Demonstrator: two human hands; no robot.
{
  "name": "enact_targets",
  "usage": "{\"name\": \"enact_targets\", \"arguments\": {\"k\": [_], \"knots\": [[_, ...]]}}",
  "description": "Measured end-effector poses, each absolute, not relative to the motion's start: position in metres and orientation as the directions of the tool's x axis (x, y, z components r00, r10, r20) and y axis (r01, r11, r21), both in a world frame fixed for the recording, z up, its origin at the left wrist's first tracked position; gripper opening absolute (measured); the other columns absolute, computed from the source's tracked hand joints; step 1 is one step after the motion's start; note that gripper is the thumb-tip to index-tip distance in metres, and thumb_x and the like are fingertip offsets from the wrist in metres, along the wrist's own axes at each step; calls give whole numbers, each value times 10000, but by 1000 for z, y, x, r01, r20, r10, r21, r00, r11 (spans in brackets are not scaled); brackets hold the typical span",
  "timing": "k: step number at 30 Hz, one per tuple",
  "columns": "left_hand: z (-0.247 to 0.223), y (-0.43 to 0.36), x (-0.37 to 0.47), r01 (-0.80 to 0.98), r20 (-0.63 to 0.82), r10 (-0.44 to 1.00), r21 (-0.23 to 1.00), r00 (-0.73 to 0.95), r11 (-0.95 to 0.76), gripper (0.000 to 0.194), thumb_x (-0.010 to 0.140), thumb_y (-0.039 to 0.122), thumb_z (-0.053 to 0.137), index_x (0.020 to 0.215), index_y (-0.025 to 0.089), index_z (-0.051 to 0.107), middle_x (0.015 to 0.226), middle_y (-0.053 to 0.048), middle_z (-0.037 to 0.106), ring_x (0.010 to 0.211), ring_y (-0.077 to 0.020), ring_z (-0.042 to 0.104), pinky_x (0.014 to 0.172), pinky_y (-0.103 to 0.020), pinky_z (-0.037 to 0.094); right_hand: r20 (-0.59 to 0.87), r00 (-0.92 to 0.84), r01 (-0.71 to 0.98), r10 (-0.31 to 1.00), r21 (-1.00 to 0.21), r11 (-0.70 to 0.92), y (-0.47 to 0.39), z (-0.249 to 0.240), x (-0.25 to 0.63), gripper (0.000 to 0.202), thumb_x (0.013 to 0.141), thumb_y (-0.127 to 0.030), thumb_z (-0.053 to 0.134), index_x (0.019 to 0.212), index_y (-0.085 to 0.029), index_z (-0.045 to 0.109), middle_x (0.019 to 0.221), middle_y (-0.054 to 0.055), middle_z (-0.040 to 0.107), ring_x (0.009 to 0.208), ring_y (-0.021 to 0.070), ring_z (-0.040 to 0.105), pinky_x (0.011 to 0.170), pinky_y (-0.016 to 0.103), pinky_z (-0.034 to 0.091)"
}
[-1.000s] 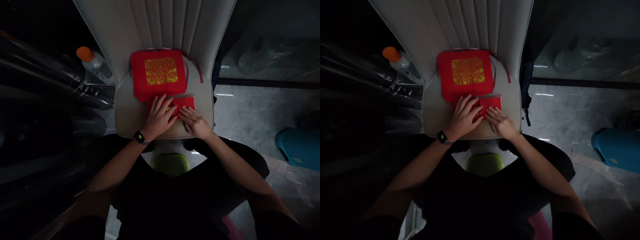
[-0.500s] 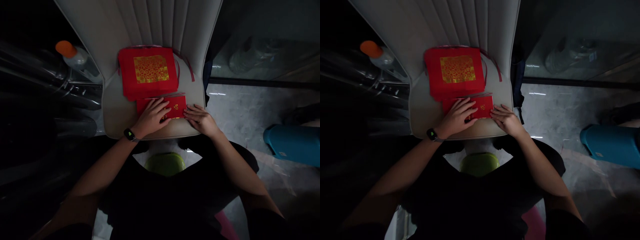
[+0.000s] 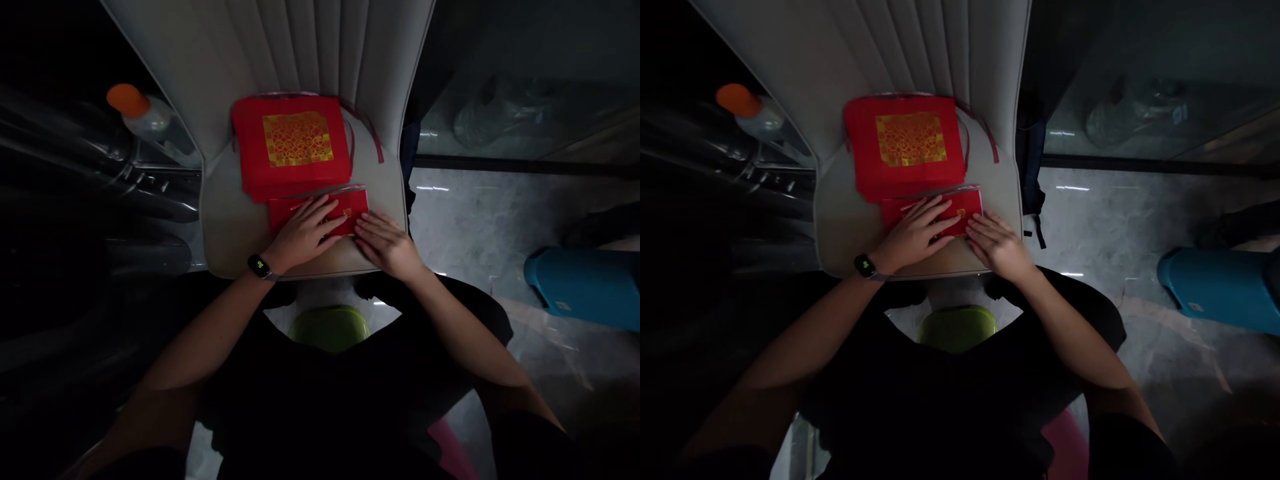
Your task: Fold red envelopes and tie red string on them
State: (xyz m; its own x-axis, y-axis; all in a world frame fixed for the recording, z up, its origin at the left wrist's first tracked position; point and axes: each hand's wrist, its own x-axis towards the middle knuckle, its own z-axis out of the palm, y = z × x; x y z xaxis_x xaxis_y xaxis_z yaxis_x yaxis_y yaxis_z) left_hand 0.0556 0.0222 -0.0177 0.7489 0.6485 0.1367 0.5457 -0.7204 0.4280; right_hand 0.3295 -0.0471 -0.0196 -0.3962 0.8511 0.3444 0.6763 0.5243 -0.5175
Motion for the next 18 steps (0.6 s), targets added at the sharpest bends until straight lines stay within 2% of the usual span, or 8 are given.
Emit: {"name": "enact_targets", "arguments": {"k": [5, 12, 18], "knots": [[-17, 22, 53, 561, 131, 652, 402, 747, -724, 440, 1109, 408, 608, 1518, 268, 686, 1696, -118, 544, 1646, -371, 413, 1351, -688, 301, 281, -457, 652, 844, -539, 533, -52, -40, 329, 411, 1061, -156, 623, 1443, -251, 740, 1479, 78, 733, 1462, 272, 651, 1314, 589, 471], [-16, 23, 49, 589, 99, 698, 461, 709, -663, 617, 1077, 464, 650, 1651, 263, 547, 1701, -104, 536, 1669, -408, 352, 1353, -713, 245, 269, -425, 680, 864, -534, 502, -61, -44, 331, 473, 1062, -158, 597, 1519, -247, 678, 1540, 80, 686, 1504, 282, 606, 1338, 618, 426], [-18, 22, 51, 606, 101, 713, 453, 694, -654, 549, 1122, 407, 549, 1653, 264, 543, 1716, -67, 521, 1673, -387, 351, 1367, -691, 229, 253, -400, 707, 881, -526, 472, -68, -36, 331, 441, 1059, -197, 621, 1489, -244, 705, 1499, 91, 717, 1479, 292, 632, 1358, 638, 377]]}}
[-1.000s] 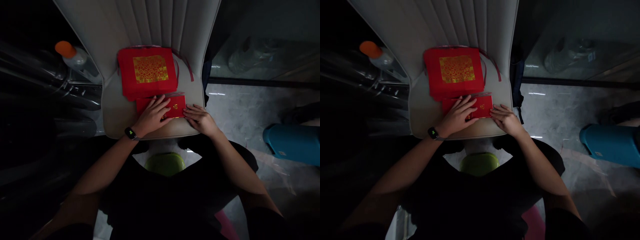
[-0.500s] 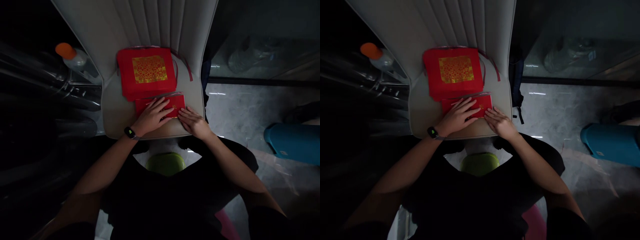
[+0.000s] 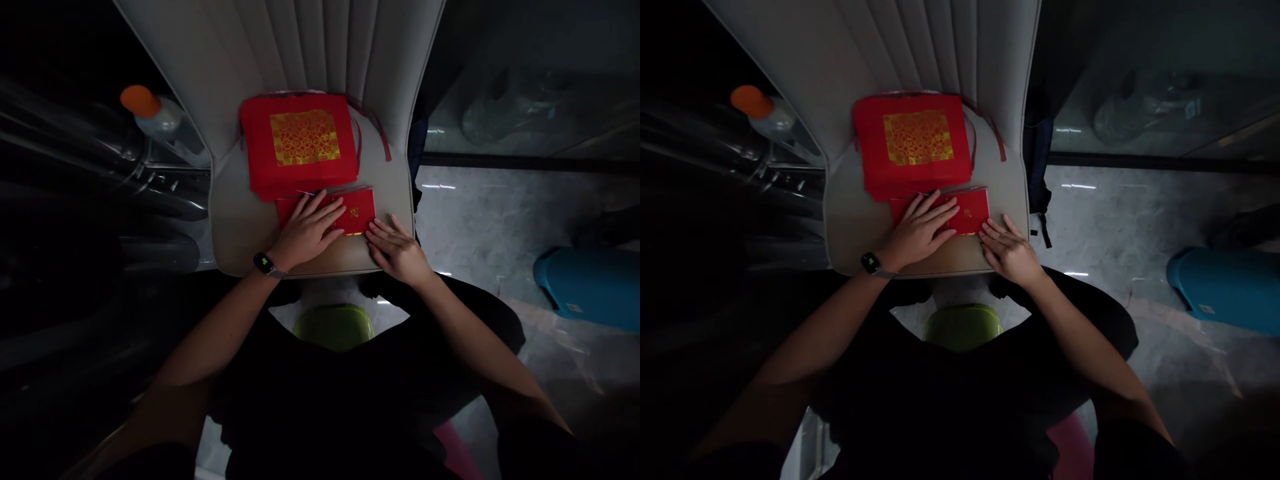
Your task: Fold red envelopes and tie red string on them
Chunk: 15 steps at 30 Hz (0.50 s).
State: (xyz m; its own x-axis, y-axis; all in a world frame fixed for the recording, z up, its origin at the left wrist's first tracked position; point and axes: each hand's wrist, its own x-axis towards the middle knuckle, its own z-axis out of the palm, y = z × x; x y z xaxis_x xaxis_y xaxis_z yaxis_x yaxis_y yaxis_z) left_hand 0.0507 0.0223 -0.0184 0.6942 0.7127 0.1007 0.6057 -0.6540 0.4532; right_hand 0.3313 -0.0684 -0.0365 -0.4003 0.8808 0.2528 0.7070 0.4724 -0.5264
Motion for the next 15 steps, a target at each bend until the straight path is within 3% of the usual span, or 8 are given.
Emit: {"name": "enact_targets", "arguments": {"k": [5, 8, 10, 13, 15], "knots": [[-18, 22, 52, 609, 99, 713, 446, 694, -655, 548, 1114, 386, 554, 1646, 250, 549, 1721, -68, 515, 1674, -378, 352, 1372, -686, 233, 197, -453, 709, 869, -511, 485, -66, -17, 340, 362, 1067, -283, 654, 1409, -235, 764, 1453, 111, 750, 1433, 318, 675, 1373, 681, 303], [-17, 21, 52, 614, 98, 718, 448, 689, -650, 550, 1107, 380, 564, 1643, 258, 555, 1714, -72, 523, 1678, -374, 348, 1373, -687, 235, 186, -426, 719, 886, -525, 456, -57, -1, 354, 294, 1063, -344, 673, 1308, -273, 820, 1339, 72, 817, 1353, 312, 735, 1346, 647, 381], [-17, 21, 52, 614, 102, 720, 448, 687, -650, 549, 1108, 383, 566, 1643, 261, 555, 1713, -71, 525, 1678, -373, 347, 1375, -687, 232, 248, -319, 742, 915, -535, 404, -50, 10, 363, 287, 1072, -355, 651, 1282, -283, 832, 1300, 59, 834, 1316, 316, 758, 1315, 634, 439], [-18, 21, 52, 610, 115, 718, 447, 687, -655, 547, 1109, 390, 571, 1640, 261, 558, 1712, -66, 527, 1674, -371, 356, 1376, -684, 233, 348, -166, 772, 923, -536, 341, -45, 20, 361, 334, 1090, -331, 593, 1339, -273, 808, 1353, 72, 811, 1330, 327, 749, 1272, 640, 496], [-19, 21, 52, 610, 118, 716, 440, 688, -659, 547, 1107, 394, 575, 1635, 252, 562, 1711, -66, 528, 1669, -376, 363, 1375, -682, 237, 345, -218, 762, 913, -524, 380, -47, 19, 345, 376, 1091, -318, 588, 1416, -256, 765, 1414, 85, 779, 1370, 320, 724, 1274, 627, 503]]}}
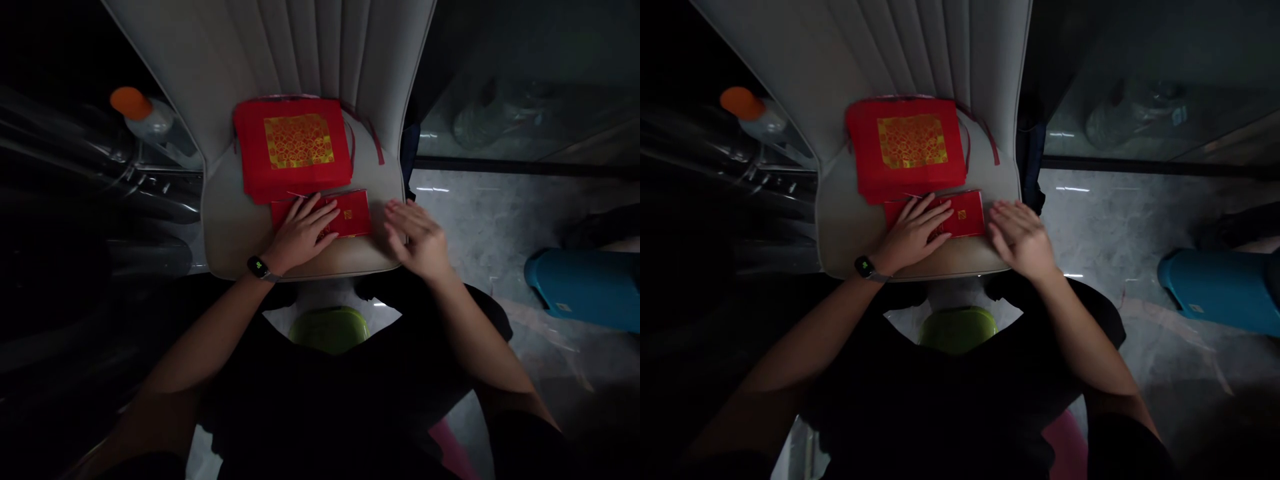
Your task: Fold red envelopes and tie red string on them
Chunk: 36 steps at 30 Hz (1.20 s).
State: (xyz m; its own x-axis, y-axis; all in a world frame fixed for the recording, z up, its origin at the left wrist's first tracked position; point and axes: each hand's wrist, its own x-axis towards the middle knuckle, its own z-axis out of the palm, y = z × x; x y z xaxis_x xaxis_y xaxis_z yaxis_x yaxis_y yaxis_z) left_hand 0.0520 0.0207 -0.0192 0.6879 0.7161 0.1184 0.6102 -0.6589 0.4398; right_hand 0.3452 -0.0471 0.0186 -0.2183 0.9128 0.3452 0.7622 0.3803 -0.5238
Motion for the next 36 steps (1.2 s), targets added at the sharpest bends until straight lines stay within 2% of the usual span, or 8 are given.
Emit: {"name": "enact_targets", "arguments": {"k": [4, 8, 13, 19, 22, 26, 30, 36], "knots": [[-19, 22, 52, 607, 110, 712, 442, 693, -660, 550, 1102, 375, 573, 1638, 251, 559, 1715, -68, 525, 1668, -381, 362, 1372, -680, 242, 213, -482, 687, 850, -510, 517, -58, -2, 304, 537, 1084, -321, 626, 1582, -119, 612, 1604, 175, 627, 1559, 311, 551, 1359, 556, 410], [-19, 22, 51, 611, 114, 715, 438, 689, -659, 545, 1098, 382, 574, 1629, 260, 572, 1723, -80, 514, 1661, -384, 375, 1367, -681, 251, 113, -454, 746, 884, -494, 447, -73, -23, 283, 711, 1068, -352, 664, 1693, -91, 447, 1729, 228, 452, 1651, 356, 401, 1380, 605, 346], [-19, 22, 50, 616, 120, 717, 428, 687, -661, 553, 1093, 386, 580, 1631, 259, 570, 1734, -85, 500, 1661, -374, 378, 1374, -665, 253, 107, -349, 808, 931, -469, 357, -92, -31, 269, 805, 1072, -321, 641, 1761, -100, 289, 1794, 239, 318, 1702, 383, 260, 1385, 631, 316], [-16, 21, 50, 646, 89, 733, 408, 675, -645, 571, 1102, 440, 565, 1648, 276, 554, 1724, -59, 515, 1664, -389, 365, 1366, -672, 258, 32, -316, 876, 948, -374, 305, -105, -22, 253, 1008, 993, -541, 751, 1727, -8, 312, 1796, 325, 247, 1701, 461, 229, 1384, 631, 278], [-14, 20, 50, 665, 68, 738, 382, 672, -641, 561, 1114, 462, 539, 1646, 285, 559, 1740, -42, 492, 1675, -401, 336, 1366, -684, 235, -29, -305, 900, 952, -335, 279, -108, -14, 249, 1045, 984, -572, 752, 1719, 23, 306, 1791, 351, 231, 1697, 485, 228, 1373, 667, 251], [-14, 20, 49, 680, 37, 747, 384, 664, -624, 568, 1101, 426, 548, 1653, 294, 550, 1776, -44, 435, 1686, -403, 308, 1370, -688, 224, -19, -300, 904, 954, -325, 278, -101, -9, 247, 963, 1034, -604, 659, 1706, 14, 353, 1784, 335, 283, 1697, 455, 258, 1391, 652, 202], [-16, 22, 48, 687, 19, 748, 381, 664, -619, 579, 1074, 350, 558, 1651, 314, 548, 1802, -38, 391, 1688, -397, 301, 1367, -678, 243, 50, -396, 845, 917, -371, 385, -81, -16, 250, 962, 1054, -625, 611, 1721, 4, 322, 1810, 290, 269, 1729, 379, 191, 1414, 568, 195], [-22, 22, 48, 731, 17, 795, 381, 606, -566, 683, 1042, 395, 605, 1679, 183, 478, 1789, -195, 360, 1654, -420, 338, 1352, -661, 298, 69, -396, 821, 916, -420, 386, -73, -31, 253, 1031, 1033, -659, 623, 1728, 19, 276, 1814, 291, 254, 1727, 387, 195, 1405, 586, 226]]}}
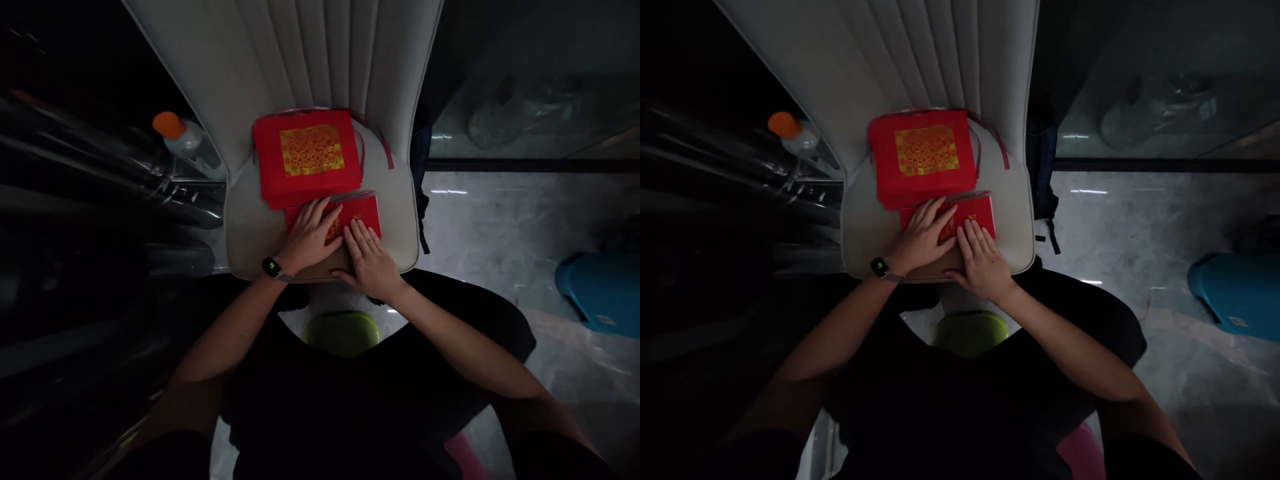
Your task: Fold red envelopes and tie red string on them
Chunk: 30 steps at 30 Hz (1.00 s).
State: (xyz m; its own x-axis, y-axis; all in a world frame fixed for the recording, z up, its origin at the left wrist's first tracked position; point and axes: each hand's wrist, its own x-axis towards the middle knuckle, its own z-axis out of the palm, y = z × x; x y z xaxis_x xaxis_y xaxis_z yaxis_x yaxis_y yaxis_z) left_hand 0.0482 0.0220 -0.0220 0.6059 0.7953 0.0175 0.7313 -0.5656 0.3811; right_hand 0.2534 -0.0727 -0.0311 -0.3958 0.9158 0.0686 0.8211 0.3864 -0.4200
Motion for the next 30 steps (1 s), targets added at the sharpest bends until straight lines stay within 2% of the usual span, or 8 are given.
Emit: {"name": "enact_targets", "arguments": {"k": [4, 7, 13, 18, 24, 27, 28, 30], "knots": [[-25, 23, 48, 739, 16, 804, 383, 594, -554, 753, 1031, 433, 636, 1691, 139, 425, 1762, -219, 382, 1640, -423, 355, 1362, -626, 301, 68, -363, 828, 929, -433, 355, -72, -22, 253, 995, 1029, -661, 630, 1702, 15, 350, 1770, 305, 356, 1679, 422, 329, 1358, 609, 329], [-26, 25, 47, 736, -3, 800, 394, 600, -551, 779, 1016, 415, 655, 1696, 127, 405, 1766, -218, 372, 1641, -421, 352, 1369, -610, 295, 39, -343, 836, 939, -442, 324, -59, -13, 252, 1024, 1010, -740, 598, 1680, 11, 405, 1712, 319, 452, 1622, 457, 422, 1307, 645, 388], [-26, 28, 48, 738, -3, 806, 404, 592, -541, 749, 1008, 402, 654, 1678, 143, 443, 1754, -200, 402, 1631, -404, 373, 1371, -595, 302, -25, -453, 800, 891, -452, 395, -30, -15, 248, 1233, 947, -879, 540, 1720, 45, 276, 1796, 301, 288, 1724, 402, 199, 1412, 595, 151], [-26, 28, 49, 740, 4, 815, 417, 579, -528, 782, 1021, 527, 663, 1678, 163, 445, 1761, -180, 400, 1635, -402, 370, 1376, -583, 297, -96, -385, 844, 918, -439, 308, -49, -17, 260, 1316, 946, -915, 478, 1733, 85, 143, 1808, 318, 225, 1730, 386, 181, 1415, 558, 155], [-25, 26, 49, 719, 40, 805, 426, 592, -550, 805, 1047, 591, 615, 1695, 157, 415, 1761, -198, 397, 1644, -392, 360, 1385, -576, 269, -170, -265, 911, 949, -366, 189, -94, -12, 285, 1404, 892, -970, 491, 1755, 46, 50, 1812, 315, 216, 1718, 428, 206, 1394, 619, 185], [-24, 23, 50, 722, 45, 800, 404, 599, -562, 803, 1063, 583, 585, 1705, 140, 395, 1771, -211, 380, 1654, -399, 344, 1386, -588, 250, -194, -229, 926, 954, -345, 152, -94, 2, 299, 1291, 924, -890, 578, 1742, 36, 204, 1768, 324, 341, 1676, 455, 315, 1365, 670, 226], [-24, 22, 50, 725, 47, 800, 392, 598, -566, 800, 1066, 578, 580, 1705, 134, 395, 1769, -217, 383, 1655, -402, 343, 1383, -592, 249, -170, -221, 926, 960, -346, 151, -89, 10, 302, 1167, 959, -824, 604, 1721, 9, 309, 1734, 314, 419, 1640, 465, 382, 1342, 693, 260], [-25, 21, 51, 731, 57, 799, 370, 598, -573, 799, 1068, 567, 579, 1706, 124, 394, 1764, -223, 391, 1658, -406, 339, 1377, -600, 252, -26, -199, 916, 980, -360, 177, -74, 26, 301, 756, 1062, -622, 581, 1598, -90, 564, 1629, 264, 582, 1518, 459, 533, 1274, 701, 357]]}}
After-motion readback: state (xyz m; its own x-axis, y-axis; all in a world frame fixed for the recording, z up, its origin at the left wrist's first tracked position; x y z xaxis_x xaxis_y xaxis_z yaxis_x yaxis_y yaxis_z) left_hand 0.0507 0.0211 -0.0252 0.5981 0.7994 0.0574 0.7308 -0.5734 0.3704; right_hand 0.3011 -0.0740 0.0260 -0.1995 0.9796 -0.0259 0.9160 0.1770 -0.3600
